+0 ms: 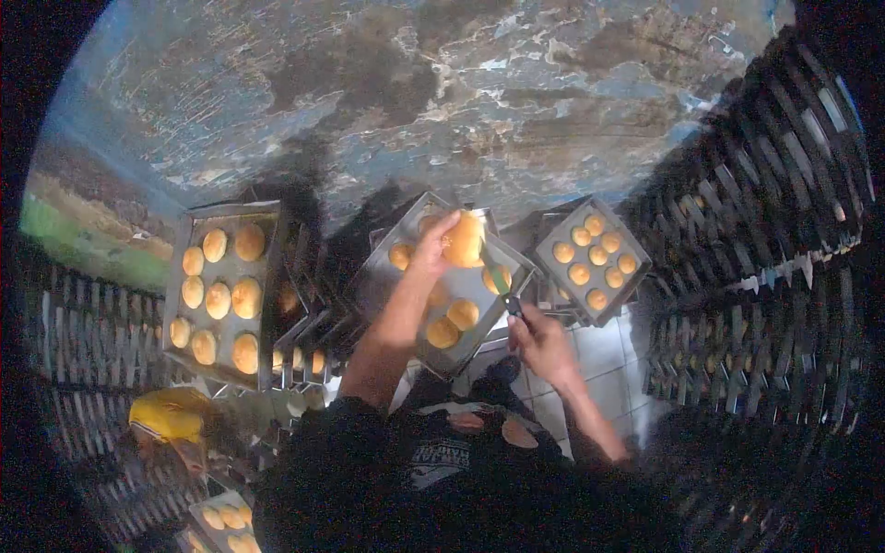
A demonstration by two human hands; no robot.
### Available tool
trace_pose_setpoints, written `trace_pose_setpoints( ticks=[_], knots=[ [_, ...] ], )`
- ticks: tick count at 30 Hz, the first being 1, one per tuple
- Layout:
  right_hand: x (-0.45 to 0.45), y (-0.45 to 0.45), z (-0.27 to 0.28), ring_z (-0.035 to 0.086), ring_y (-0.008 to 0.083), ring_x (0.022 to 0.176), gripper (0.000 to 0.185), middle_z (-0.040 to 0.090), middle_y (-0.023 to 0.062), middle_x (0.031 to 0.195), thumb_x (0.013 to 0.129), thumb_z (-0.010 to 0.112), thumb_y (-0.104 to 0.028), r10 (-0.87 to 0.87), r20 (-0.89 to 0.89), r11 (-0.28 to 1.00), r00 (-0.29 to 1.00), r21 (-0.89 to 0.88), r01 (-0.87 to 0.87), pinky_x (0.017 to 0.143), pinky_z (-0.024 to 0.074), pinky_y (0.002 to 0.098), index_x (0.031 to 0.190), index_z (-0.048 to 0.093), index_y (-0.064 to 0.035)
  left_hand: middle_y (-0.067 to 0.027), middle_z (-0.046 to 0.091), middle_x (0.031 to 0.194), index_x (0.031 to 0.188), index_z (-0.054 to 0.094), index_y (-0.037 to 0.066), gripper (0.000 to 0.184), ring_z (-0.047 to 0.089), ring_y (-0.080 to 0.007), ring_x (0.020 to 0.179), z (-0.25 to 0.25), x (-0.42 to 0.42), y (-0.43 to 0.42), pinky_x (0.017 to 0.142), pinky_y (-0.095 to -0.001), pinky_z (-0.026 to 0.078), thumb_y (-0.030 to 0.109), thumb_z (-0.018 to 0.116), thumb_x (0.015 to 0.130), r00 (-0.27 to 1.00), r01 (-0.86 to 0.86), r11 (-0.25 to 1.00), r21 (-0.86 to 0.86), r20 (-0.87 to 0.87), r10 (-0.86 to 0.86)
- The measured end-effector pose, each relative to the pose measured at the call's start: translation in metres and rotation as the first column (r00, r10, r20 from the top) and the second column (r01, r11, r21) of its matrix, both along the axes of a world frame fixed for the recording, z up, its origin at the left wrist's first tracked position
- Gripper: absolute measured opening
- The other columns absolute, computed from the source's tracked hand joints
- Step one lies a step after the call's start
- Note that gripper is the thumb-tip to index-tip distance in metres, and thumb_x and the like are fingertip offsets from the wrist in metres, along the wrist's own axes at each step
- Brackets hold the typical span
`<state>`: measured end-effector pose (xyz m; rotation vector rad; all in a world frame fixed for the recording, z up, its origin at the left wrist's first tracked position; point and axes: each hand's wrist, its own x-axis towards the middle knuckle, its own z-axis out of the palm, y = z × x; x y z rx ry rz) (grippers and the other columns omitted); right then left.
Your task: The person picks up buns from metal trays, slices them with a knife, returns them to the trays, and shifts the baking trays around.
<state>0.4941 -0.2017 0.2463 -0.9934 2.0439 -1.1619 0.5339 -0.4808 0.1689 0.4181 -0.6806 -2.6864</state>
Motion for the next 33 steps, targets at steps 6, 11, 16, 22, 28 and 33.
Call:
trace_pose_setpoints(
  ticks=[6,11,16,22,28,33],
  knots=[
    [-0.019,-0.034,-0.003,0.062,0.0145,0.064,0.034,0.063,0.0060,0.071,0.103,0.058,-0.022,0.032,-0.037,0.998,0.999,0.062,-0.030,0.062,0.0507,0.0319,0.128,0.060,0.0016,-0.0093,0.070,0.102,0.112,0.065,0.004,0.028,0.070,-0.0238,0.092,-0.002,-0.006,0.022,0.082,-0.0420,0.059,0.022,0.070,0.091,0.988,-0.131,0.989,-0.072,0.073,0.136],
    [0.000,-0.006,-0.018,0.062,0.0167,0.065,0.032,0.065,0.0098,0.071,0.102,0.058,-0.025,-0.006,-0.007,1.000,1.000,0.027,0.006,0.063,0.0501,0.0344,0.118,0.063,0.0021,-0.0101,0.071,0.103,0.110,0.066,0.004,0.025,0.070,-0.0241,0.094,-0.005,0.009,0.001,0.083,-0.0427,0.059,0.021,0.068,0.092,0.995,-0.056,0.998,0.005,0.080,0.055],
    [-0.013,-0.050,-0.020,0.062,0.0164,0.063,0.031,0.063,0.0105,0.069,0.102,0.058,-0.021,0.061,-0.004,0.997,0.998,0.039,-0.061,0.060,0.0490,0.0348,0.123,0.062,0.0010,-0.0107,0.071,0.103,0.111,0.066,0.003,0.028,0.070,-0.0249,0.094,-0.033,0.001,0.027,0.086,-0.0413,0.058,0.022,0.071,0.090,0.980,-0.163,0.986,0.028,0.118,0.158],
    [0.010,-0.021,-0.033,0.062,0.0198,0.063,0.031,0.063,0.0113,0.068,0.101,0.058,-0.020,0.086,-0.089,0.995,0.992,0.067,-0.080,0.062,0.0505,0.0370,0.126,0.062,-0.0019,-0.0095,0.072,0.102,0.111,0.066,0.007,0.028,0.071,-0.0237,0.093,-0.042,0.028,-0.007,0.083,-0.0415,0.059,0.026,0.071,0.091,0.965,-0.198,0.975,0.102,0.195,0.176],
    [0.018,-0.074,-0.068,0.064,0.0201,0.065,0.039,0.064,0.0128,0.072,0.101,0.059,-0.027,0.094,-0.026,0.991,0.995,0.098,-0.091,0.064,0.0517,0.0359,0.134,0.059,-0.0056,-0.0066,0.072,0.100,0.112,0.065,0.009,0.026,0.071,-0.0219,0.090,-0.081,0.043,0.018,0.080,-0.0409,0.059,0.029,0.065,0.097,0.960,-0.267,0.932,0.246,0.157,0.234],
    [0.032,-0.056,-0.087,0.066,0.0211,0.070,0.038,0.068,0.0134,0.079,0.101,0.059,-0.023,0.174,-0.033,0.965,0.984,0.205,-0.164,0.066,0.0531,0.0380,0.136,0.057,-0.0085,-0.0064,0.072,0.096,0.111,0.064,0.009,0.031,0.072,-0.0214,0.086,-0.085,0.073,-0.019,0.075,-0.0387,0.060,0.038,0.060,0.100,0.962,-0.264,0.935,0.235,0.127,0.240]
  ],
)
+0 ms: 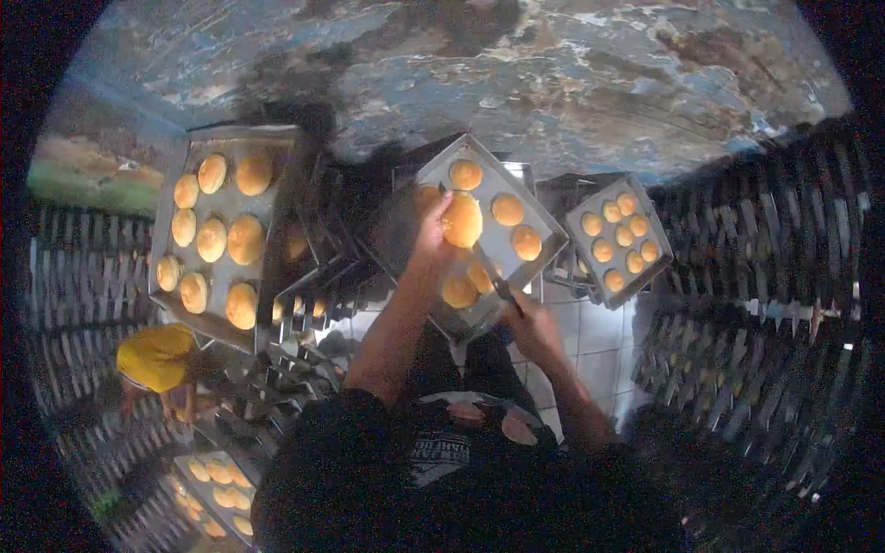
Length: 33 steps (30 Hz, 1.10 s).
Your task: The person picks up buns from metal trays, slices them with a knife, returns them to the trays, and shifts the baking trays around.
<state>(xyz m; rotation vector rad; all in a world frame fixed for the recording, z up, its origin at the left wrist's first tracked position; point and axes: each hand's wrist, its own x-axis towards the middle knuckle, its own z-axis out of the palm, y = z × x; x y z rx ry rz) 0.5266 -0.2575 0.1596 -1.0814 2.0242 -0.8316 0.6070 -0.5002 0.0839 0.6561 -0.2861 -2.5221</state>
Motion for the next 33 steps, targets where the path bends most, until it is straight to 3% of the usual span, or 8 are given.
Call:
trace_pose_setpoints(
  ticks=[6,15,19,20,23,25,27,33],
  knots=[
    [0.037,-0.024,-0.059,0.067,0.0216,0.083,0.039,0.069,0.0208,0.101,0.102,0.057,-0.016,0.000,0.081,0.988,0.997,-0.153,0.012,0.075,0.0532,0.0388,0.140,0.053,-0.0078,-0.0068,0.069,0.103,0.118,0.060,0.009,0.044,0.069,-0.0203,0.092,-0.048,0.029,-0.003,0.077,-0.0411,0.058,0.049,0.051,0.103,0.985,-0.072,0.997,0.028,-0.153,0.076],
    [0.059,-0.104,-0.152,0.060,0.0149,0.073,0.044,0.064,0.0099,0.082,0.102,0.057,-0.025,-0.091,0.413,0.995,0.906,0.071,0.067,0.068,0.0495,0.0312,0.139,0.053,-0.0004,-0.0101,0.065,0.119,0.130,0.055,0.007,0.067,0.065,-0.0275,0.107,-0.153,0.066,-0.034,0.094,-0.0431,0.053,0.065,0.054,0.095,0.936,-0.241,0.956,0.170,0.301,0.182],
    [0.064,0.013,-0.194,0.048,0.0081,0.061,0.041,0.059,0.0035,0.076,0.105,0.052,-0.034,-0.188,0.417,0.969,0.889,0.227,0.099,0.055,0.0395,0.0249,0.132,0.059,-0.0028,-0.0109,0.065,0.118,0.129,0.056,0.007,0.063,0.065,-0.0270,0.106,-0.235,0.088,-0.079,0.092,-0.0432,0.054,0.060,0.056,0.095,0.828,-0.301,0.950,-0.088,0.471,0.306],
    [0.063,0.033,-0.169,0.047,0.0081,0.060,0.042,0.058,0.0027,0.076,0.106,0.052,-0.034,-0.394,0.578,0.903,0.714,0.388,0.184,0.053,0.0381,0.0244,0.133,0.058,-0.0021,-0.0111,0.065,0.118,0.128,0.056,0.006,0.062,0.065,-0.0269,0.106,-0.252,0.093,-0.087,0.091,-0.0432,0.054,0.058,0.057,0.095,0.775,-0.290,0.937,-0.193,0.528,0.348],
    [0.055,0.094,-0.144,0.050,0.0089,0.061,0.046,0.059,0.0024,0.077,0.104,0.056,-0.033,-0.378,0.571,0.915,0.729,0.349,0.201,0.052,0.0390,0.0249,0.135,0.055,0.0014,-0.0117,0.065,0.117,0.127,0.056,0.006,0.059,0.065,-0.0265,0.106,-0.285,0.106,-0.098,0.090,-0.0432,0.055,0.055,0.058,0.095,0.496,-0.101,0.854,-0.510,0.719,0.488],
    [0.055,0.115,-0.137,0.052,0.0095,0.063,0.048,0.060,0.0023,0.078,0.104,0.057,-0.033,-0.599,0.651,0.799,0.465,0.456,0.391,0.053,0.0412,0.0249,0.136,0.054,0.0027,-0.0121,0.065,0.117,0.127,0.057,0.005,0.057,0.066,-0.0263,0.105,-0.285,0.107,-0.085,0.088,-0.0432,0.055,0.052,0.059,0.094,0.315,0.039,0.766,-0.641,0.736,0.600],
    [0.055,0.117,-0.131,0.053,0.0094,0.063,0.048,0.061,0.0026,0.079,0.104,0.057,-0.033,-0.567,0.614,0.824,0.549,0.408,0.394,0.053,0.0418,0.0251,0.136,0.054,0.0023,-0.0125,0.065,0.117,0.126,0.057,0.005,0.055,0.066,-0.0260,0.105,-0.278,0.102,-0.059,0.087,-0.0433,0.055,0.049,0.060,0.094,0.217,0.120,0.669,-0.734,0.677,0.704],
    [0.051,0.107,-0.131,0.053,0.0094,0.064,0.042,0.062,0.0032,0.080,0.104,0.057,-0.030,-0.479,0.560,0.877,0.676,0.268,0.399,0.055,0.0436,0.0258,0.134,0.055,0.0008,-0.0138,0.065,0.116,0.124,0.058,0.004,0.049,0.066,-0.0253,0.104,-0.282,0.067,0.029,0.084,-0.0434,0.056,0.042,0.063,0.094,0.337,0.219,0.734,-0.643,0.756,0.561]
  ],
)
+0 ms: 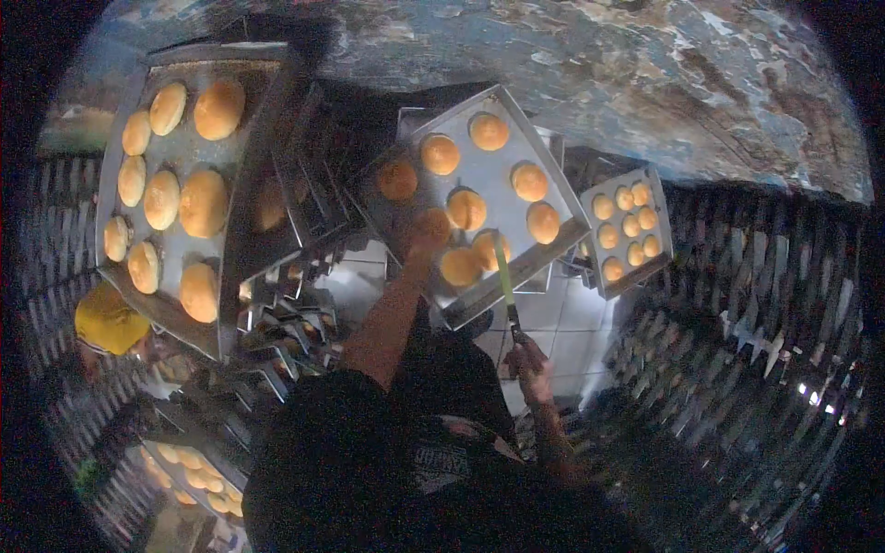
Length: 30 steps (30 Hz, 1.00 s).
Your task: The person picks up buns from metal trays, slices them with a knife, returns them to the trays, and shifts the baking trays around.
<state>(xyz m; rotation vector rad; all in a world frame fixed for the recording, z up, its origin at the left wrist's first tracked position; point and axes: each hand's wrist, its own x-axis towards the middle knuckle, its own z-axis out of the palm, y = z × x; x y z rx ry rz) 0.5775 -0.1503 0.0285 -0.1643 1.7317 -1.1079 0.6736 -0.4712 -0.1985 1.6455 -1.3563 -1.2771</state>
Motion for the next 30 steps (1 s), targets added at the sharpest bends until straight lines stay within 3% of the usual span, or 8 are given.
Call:
trace_pose_setpoints(
  ticks=[5,14,16,18,20,21,25,30],
  knots=[
    [-0.016,0.021,0.021,0.052,0.0086,0.061,0.037,0.062,0.0043,0.077,0.105,0.057,-0.026,-0.042,0.016,0.999,0.999,0.029,0.042,0.053,0.0435,0.0260,0.130,0.057,0.0006,-0.0148,0.065,0.115,0.122,0.058,0.003,0.044,0.066,-0.0246,0.103,-0.011,-0.006,0.026,0.081,-0.0434,0.057,0.035,0.066,0.094,0.985,0.151,0.968,0.203,-0.110,-0.131],
    [-0.042,0.079,0.046,0.052,0.0083,0.057,0.040,0.064,0.0045,0.078,0.104,0.056,-0.028,0.086,-0.038,0.996,0.996,-0.002,-0.086,0.052,0.0427,0.0244,0.132,0.057,-0.0003,-0.0167,0.065,0.113,0.119,0.060,0.001,0.036,0.067,-0.0235,0.102,0.015,0.010,0.058,0.076,-0.0435,0.058,0.024,0.071,0.093,0.950,0.124,0.992,0.031,-0.294,-0.110],
    [-0.041,0.072,0.059,0.052,0.0085,0.058,0.032,0.062,0.0033,0.077,0.104,0.055,-0.028,0.032,-0.084,0.995,0.996,-0.095,-0.039,0.053,0.0432,0.0252,0.121,0.060,-0.0015,-0.0165,0.064,0.117,0.122,0.058,0.000,0.038,0.066,-0.0236,0.106,0.039,0.017,0.062,0.082,-0.0442,0.058,0.027,0.066,0.096,0.921,0.162,0.984,-0.072,-0.348,-0.177],
    [-0.043,0.055,0.087,0.050,0.0080,0.059,0.026,0.060,0.0014,0.078,0.104,0.055,-0.029,-0.019,0.068,0.977,0.998,-0.210,0.033,0.053,0.0421,0.0255,0.111,0.060,-0.0046,-0.0163,0.063,0.120,0.126,0.055,-0.001,0.042,0.065,-0.0238,0.110,0.080,0.018,0.054,0.087,-0.0448,0.057,0.030,0.062,0.099,0.886,0.201,0.963,-0.179,-0.385,-0.257],
    [-0.053,0.054,0.073,0.048,0.0075,0.058,0.023,0.060,0.0003,0.078,0.104,0.054,-0.030,0.064,0.049,0.952,0.997,-0.304,-0.046,0.053,0.0406,0.0253,0.107,0.059,-0.0078,-0.0143,0.063,0.126,0.132,0.053,0.000,0.045,0.062,-0.0239,0.118,0.173,0.005,0.061,0.100,-0.0442,0.051,0.034,0.056,0.103,0.512,0.208,0.948,0.241,-0.853,0.104],
    [-0.058,0.045,0.079,0.047,0.0075,0.058,0.022,0.060,0.0003,0.079,0.105,0.054,-0.029,0.096,-0.030,0.925,0.995,-0.367,-0.100,0.053,0.0397,0.0250,0.109,0.058,-0.0081,-0.0125,0.062,0.132,0.136,0.052,0.002,0.046,0.061,-0.0246,0.122,0.168,-0.002,0.055,0.109,-0.0420,0.046,0.034,0.056,0.103,0.307,0.273,0.950,0.152,-0.949,0.064],
    [-0.063,0.020,0.135,0.048,0.0082,0.057,0.025,0.062,0.0011,0.081,0.106,0.054,-0.027,0.047,0.072,0.871,0.996,-0.491,-0.005,0.052,0.0410,0.0251,0.121,0.057,-0.0068,-0.0137,0.061,0.136,0.135,0.054,0.003,0.039,0.060,-0.0275,0.125,0.276,-0.038,0.058,0.107,-0.0427,0.049,0.028,0.053,0.105,0.063,0.334,0.932,0.144,-0.990,0.130],
    [-0.078,0.040,0.161,0.051,0.0091,0.057,0.029,0.063,0.0040,0.085,0.106,0.053,-0.024,0.070,0.075,0.845,0.995,-0.535,-0.019,0.052,0.0433,0.0251,0.128,0.055,-0.0046,-0.0126,0.061,0.135,0.137,0.051,0.004,0.048,0.058,-0.0273,0.126,0.282,-0.083,0.049,0.109,-0.0442,0.046,0.031,0.063,0.099,0.246,0.291,0.948,0.130,-0.968,0.057]
  ],
)
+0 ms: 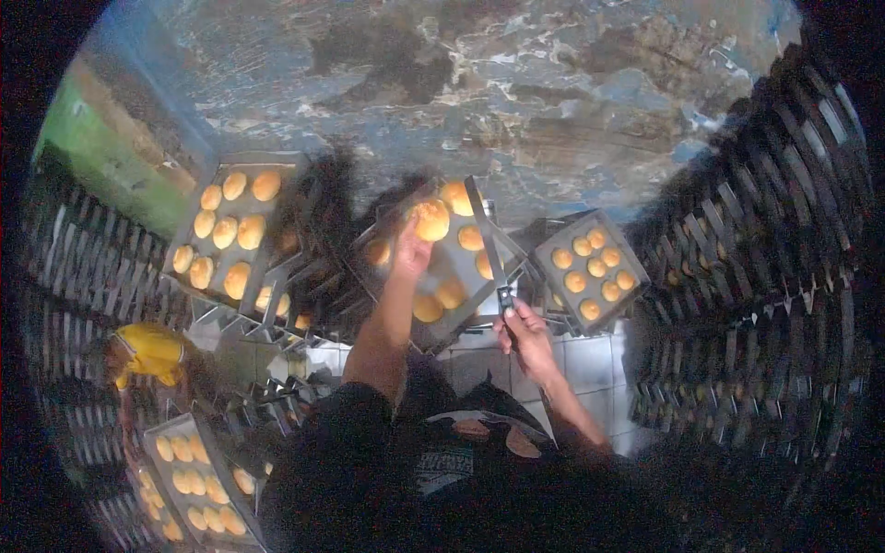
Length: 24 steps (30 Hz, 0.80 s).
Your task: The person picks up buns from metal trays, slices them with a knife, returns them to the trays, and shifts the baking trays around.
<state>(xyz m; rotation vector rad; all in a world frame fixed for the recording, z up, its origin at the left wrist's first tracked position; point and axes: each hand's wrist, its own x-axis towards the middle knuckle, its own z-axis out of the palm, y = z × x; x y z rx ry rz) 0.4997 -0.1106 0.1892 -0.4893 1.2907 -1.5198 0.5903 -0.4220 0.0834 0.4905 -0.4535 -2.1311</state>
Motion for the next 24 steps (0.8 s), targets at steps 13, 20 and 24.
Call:
trace_pose_setpoints(
  ticks=[13,20,24],
  knots=[
    [0.003,0.094,-0.125,0.052,0.0101,0.060,0.024,0.062,0.0025,0.080,0.104,0.055,-0.030,-0.073,-0.079,0.923,0.994,0.371,0.097,0.054,0.0432,0.0255,0.104,0.059,-0.0061,-0.0135,0.065,0.120,0.132,0.054,-0.003,0.053,0.064,-0.0303,0.110,-0.248,0.124,0.110,0.090,-0.0441,0.056,0.036,0.064,0.098,0.904,0.149,0.945,0.291,0.347,-0.250],
    [0.015,-0.060,-0.162,0.058,0.0117,0.080,0.027,0.063,0.0021,0.090,0.105,0.053,-0.028,-0.028,0.123,0.991,0.992,0.133,0.012,0.071,0.0465,0.0295,0.114,0.062,-0.0044,-0.0117,0.065,0.120,0.130,0.056,-0.002,0.053,0.066,-0.0284,0.105,-0.203,0.096,0.069,0.089,-0.0425,0.054,0.039,0.064,0.097,0.894,0.246,0.962,0.115,0.355,-0.271],
    [0.036,-0.122,-0.228,0.063,0.0167,0.087,0.032,0.067,0.0082,0.102,0.105,0.052,-0.027,-0.058,0.085,0.983,0.995,0.180,0.042,0.079,0.0506,0.0344,0.124,0.060,-0.0022,-0.0118,0.066,0.119,0.128,0.058,-0.002,0.051,0.067,-0.0255,0.103,-0.247,0.130,0.050,0.089,-0.0405,0.054,0.036,0.067,0.096,0.655,0.461,0.868,-0.188,0.731,-0.190]
  ],
)
